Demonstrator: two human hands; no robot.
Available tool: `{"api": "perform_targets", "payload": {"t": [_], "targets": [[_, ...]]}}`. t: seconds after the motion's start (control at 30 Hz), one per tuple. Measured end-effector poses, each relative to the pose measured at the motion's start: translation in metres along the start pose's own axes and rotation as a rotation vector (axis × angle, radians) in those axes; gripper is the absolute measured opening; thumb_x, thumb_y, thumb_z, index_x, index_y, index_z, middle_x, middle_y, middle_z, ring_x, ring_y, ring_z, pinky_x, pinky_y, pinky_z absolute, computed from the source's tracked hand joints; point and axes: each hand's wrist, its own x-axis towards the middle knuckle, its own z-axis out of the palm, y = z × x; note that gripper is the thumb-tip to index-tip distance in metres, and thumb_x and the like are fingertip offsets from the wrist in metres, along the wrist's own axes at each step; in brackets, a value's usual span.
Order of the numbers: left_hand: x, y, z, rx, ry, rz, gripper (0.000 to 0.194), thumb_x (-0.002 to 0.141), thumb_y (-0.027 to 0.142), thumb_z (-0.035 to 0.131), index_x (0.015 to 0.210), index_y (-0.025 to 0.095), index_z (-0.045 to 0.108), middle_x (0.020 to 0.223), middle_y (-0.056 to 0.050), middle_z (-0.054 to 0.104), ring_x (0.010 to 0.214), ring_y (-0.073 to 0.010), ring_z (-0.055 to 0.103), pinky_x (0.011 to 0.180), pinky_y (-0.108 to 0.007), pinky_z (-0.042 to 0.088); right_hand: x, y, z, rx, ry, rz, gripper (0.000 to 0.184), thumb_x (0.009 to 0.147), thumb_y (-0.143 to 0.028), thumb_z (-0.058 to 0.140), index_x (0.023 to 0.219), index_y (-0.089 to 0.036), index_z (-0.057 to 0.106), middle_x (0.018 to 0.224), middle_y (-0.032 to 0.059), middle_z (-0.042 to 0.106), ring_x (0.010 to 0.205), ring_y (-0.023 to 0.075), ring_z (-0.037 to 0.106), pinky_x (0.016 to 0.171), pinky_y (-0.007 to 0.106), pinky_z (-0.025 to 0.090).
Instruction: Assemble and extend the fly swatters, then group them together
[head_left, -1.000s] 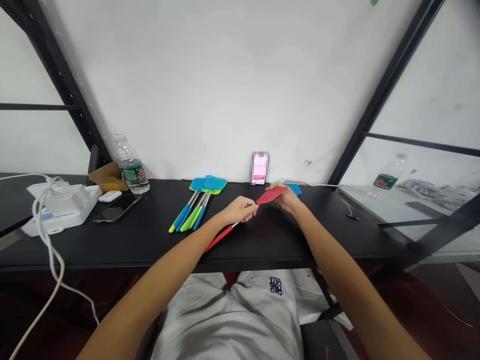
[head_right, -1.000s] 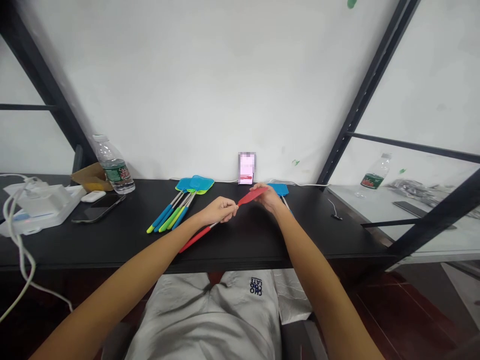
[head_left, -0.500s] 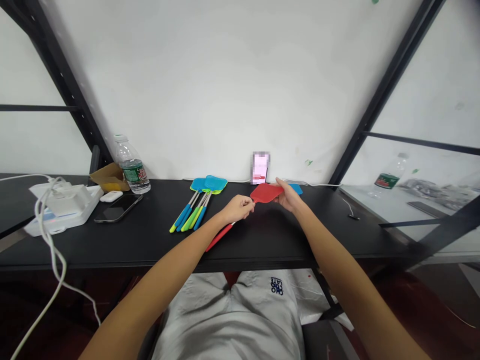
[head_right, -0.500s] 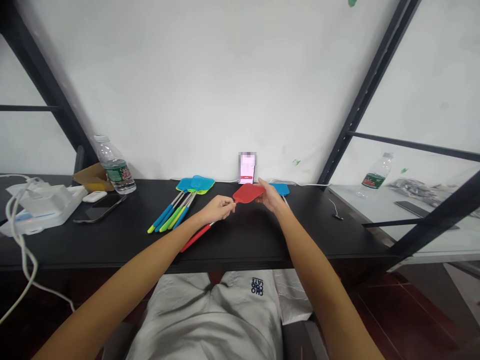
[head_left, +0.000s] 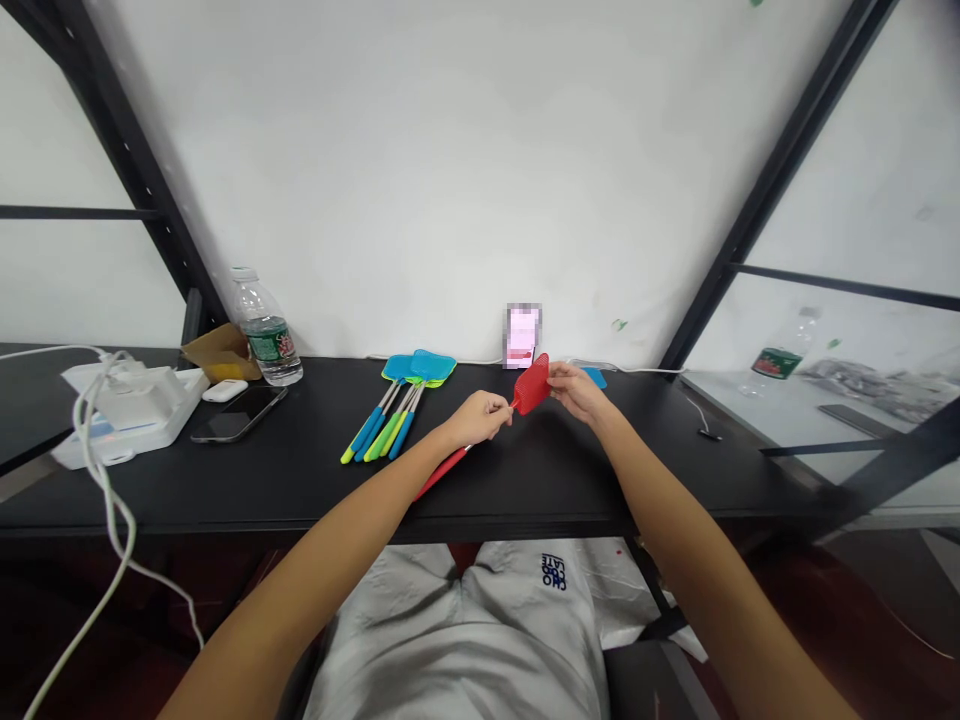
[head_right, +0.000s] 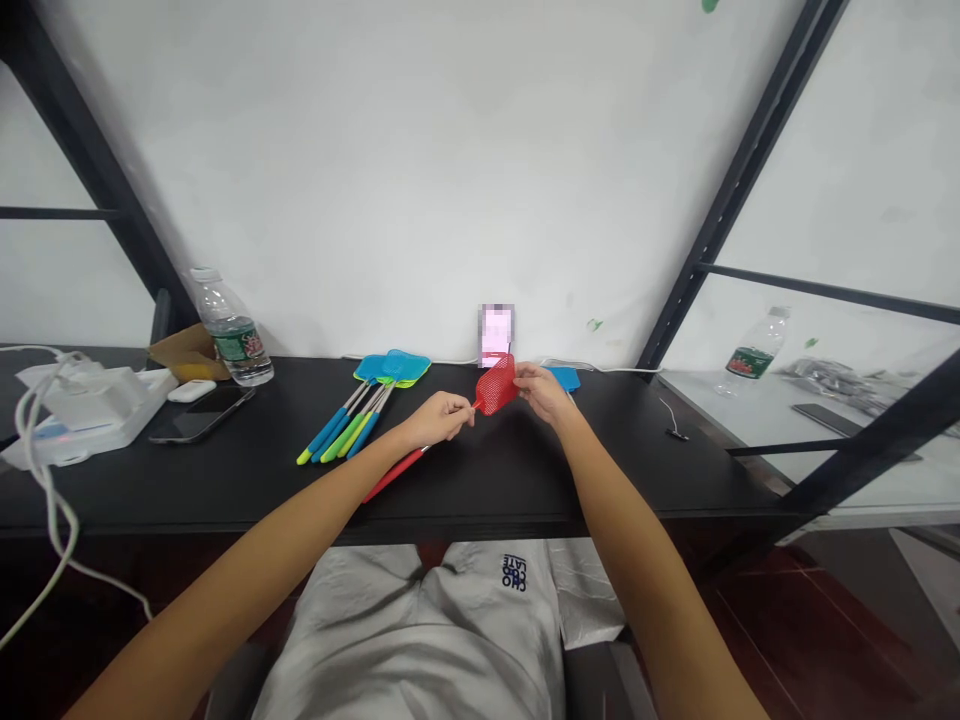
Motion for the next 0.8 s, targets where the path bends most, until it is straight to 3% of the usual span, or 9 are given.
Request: {"api": "perform_targets", "payload": {"t": [0.17,0.33,0.53,0.67,0.8], "targets": [[-0.001,0.002,0.001,0.02,-0.02,-0.03,0.029,0.082,0.034,0.048,0.075,0.013,0.065,0.042,0.004,0.046,0.04,-0.008,0.042,0.044,-0.02,0.029,0.002,0.004,0.001,-0.026,0.041,-0.05,0.017,0.058,-0.014,0.072,0.071,-0.019,0.061,0.085,0.002,0.068,0.085,0.0167,0.063,0.078,0.029,0.049],[0.0,0.001,0.001,0.028,-0.016,-0.021,0.028,0.082,0.034,0.048,0.076,0.014,0.066,0.041,0.005,0.046,0.039,-0.0079,0.042,0.044,-0.019,0.03,0.005,0.005,-0.003,0.002,0.073,-0.031,0.012,0.068,-0.024,0.072,0.073,-0.02,0.062,0.09,0.0041,0.069,0.088,0.0178,0.065,0.076,0.03,0.051],[0.002,-0.006,-0.001,0.062,0.031,-0.027,0.026,0.081,0.033,0.048,0.074,0.014,0.064,0.04,0.005,0.045,0.038,-0.0085,0.043,0.044,-0.02,0.031,-0.001,-0.004,0.001,-0.049,0.108,0.144,0.039,0.081,-0.057,0.06,0.08,-0.018,0.062,0.082,0.0111,0.069,0.076,0.0231,0.067,0.061,0.032,0.052],[0.003,-0.009,-0.001,0.062,0.036,-0.031,0.025,0.081,0.034,0.049,0.073,0.015,0.063,0.04,0.006,0.044,0.037,-0.0086,0.044,0.044,-0.02,0.032,-0.005,-0.009,0.005,0.019,0.027,0.129,0.026,0.081,-0.042,0.06,0.084,-0.017,0.065,0.084,0.0104,0.07,0.075,0.0207,0.066,0.061,0.029,0.051],[0.003,-0.01,-0.001,0.053,0.046,-0.023,0.026,0.081,0.035,0.048,0.073,0.015,0.063,0.04,0.006,0.043,0.037,-0.0086,0.045,0.044,-0.019,0.031,-0.005,-0.012,0.005,0.062,0.07,0.08,0.016,0.067,-0.022,0.061,0.081,-0.017,0.066,0.078,0.0056,0.068,0.07,0.0176,0.062,0.06,0.028,0.05]]}}
